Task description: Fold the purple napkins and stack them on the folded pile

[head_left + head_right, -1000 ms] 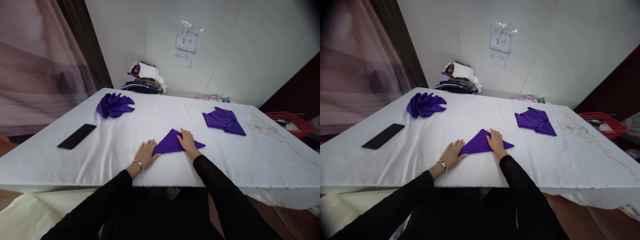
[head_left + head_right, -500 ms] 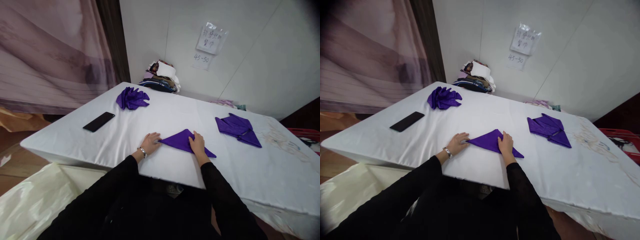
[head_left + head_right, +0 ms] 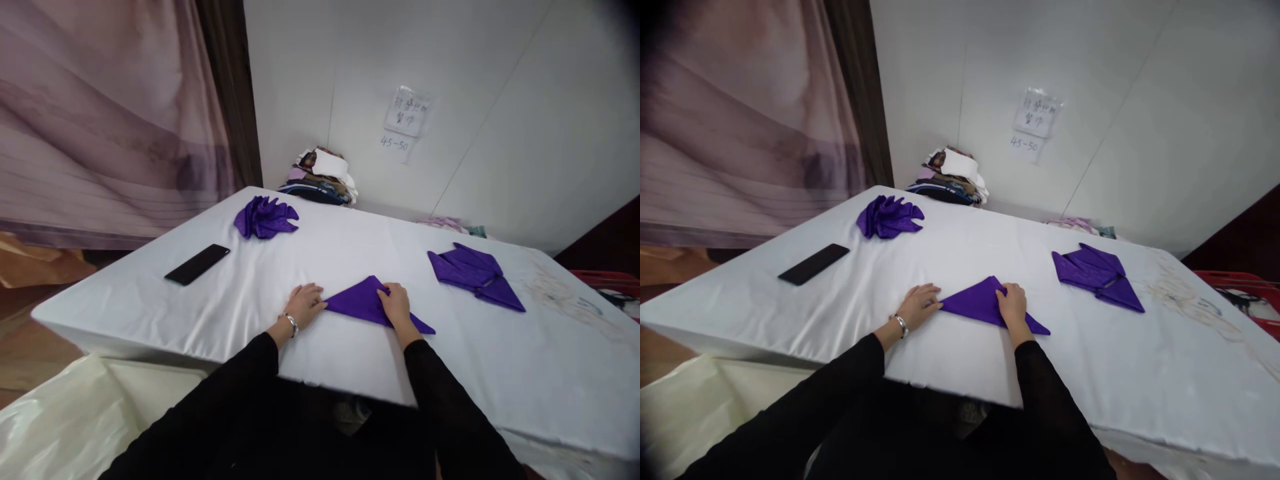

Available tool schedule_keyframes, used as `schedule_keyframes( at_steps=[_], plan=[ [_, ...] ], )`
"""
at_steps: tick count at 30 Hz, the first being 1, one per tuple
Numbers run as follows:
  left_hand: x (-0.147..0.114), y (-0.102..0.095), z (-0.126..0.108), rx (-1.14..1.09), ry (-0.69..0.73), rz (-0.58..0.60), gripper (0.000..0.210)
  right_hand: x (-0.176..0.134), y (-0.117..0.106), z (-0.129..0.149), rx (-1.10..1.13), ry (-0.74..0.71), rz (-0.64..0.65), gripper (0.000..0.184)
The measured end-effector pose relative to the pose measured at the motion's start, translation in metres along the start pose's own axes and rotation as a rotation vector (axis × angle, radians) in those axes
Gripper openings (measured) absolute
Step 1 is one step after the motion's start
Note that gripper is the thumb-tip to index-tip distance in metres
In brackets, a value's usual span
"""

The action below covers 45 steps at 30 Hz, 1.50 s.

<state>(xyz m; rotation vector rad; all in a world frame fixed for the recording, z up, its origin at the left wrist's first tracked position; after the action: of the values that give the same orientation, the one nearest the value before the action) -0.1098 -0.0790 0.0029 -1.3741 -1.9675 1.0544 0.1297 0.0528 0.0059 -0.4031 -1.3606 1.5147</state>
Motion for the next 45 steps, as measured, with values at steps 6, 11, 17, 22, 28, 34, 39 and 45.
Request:
schedule_keyframes(
  at_steps=[6,11,17,22,28,34,39,45],
  plan=[
    [-0.003,-0.002,0.0,-0.034,0.006,-0.028,0.015,0.005,0.008,0.0,0.005,-0.06,0.029,0.017],
    [-0.003,0.001,0.003,-0.053,-0.005,-0.022,0.016,0.01,0.012,0.002,0.015,-0.121,0.017,0.015],
    [-0.003,0.002,0.004,-0.065,-0.007,-0.011,0.02,0.016,0.014,0.002,0.056,-0.155,-0.014,0.016],
    [-0.003,0.001,0.002,-0.062,-0.006,-0.035,0.02,0.021,0.017,0.0,0.061,-0.177,-0.028,0.017],
    [-0.005,-0.001,-0.001,0.026,-0.023,-0.056,0.023,0.022,0.017,0.0,0.056,-0.172,-0.028,0.015],
    [-0.008,-0.008,-0.006,0.153,0.003,-0.117,0.019,0.023,0.009,0.007,0.038,-0.136,0.007,0.013],
    [-0.002,-0.011,0.0,0.246,0.018,-0.173,0.022,0.024,0.004,0.01,0.018,-0.078,0.003,0.012],
    [0.011,-0.001,-0.039,0.238,0.138,-0.237,0.024,0.029,0.005,0.011,-0.012,-0.071,0.018,0.017]
  ],
)
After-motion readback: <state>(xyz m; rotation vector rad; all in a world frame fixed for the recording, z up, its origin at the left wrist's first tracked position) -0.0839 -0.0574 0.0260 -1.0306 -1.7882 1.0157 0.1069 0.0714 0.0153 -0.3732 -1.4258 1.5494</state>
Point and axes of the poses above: each hand's wrist, its own x-axis towards the middle knuckle, its own y-axis out of the palm, z = x × y, the point moved 9 cm from there along x, towards the middle knuckle, and after that the axes turned 15 degrees about -y, right-handed, at the moved point
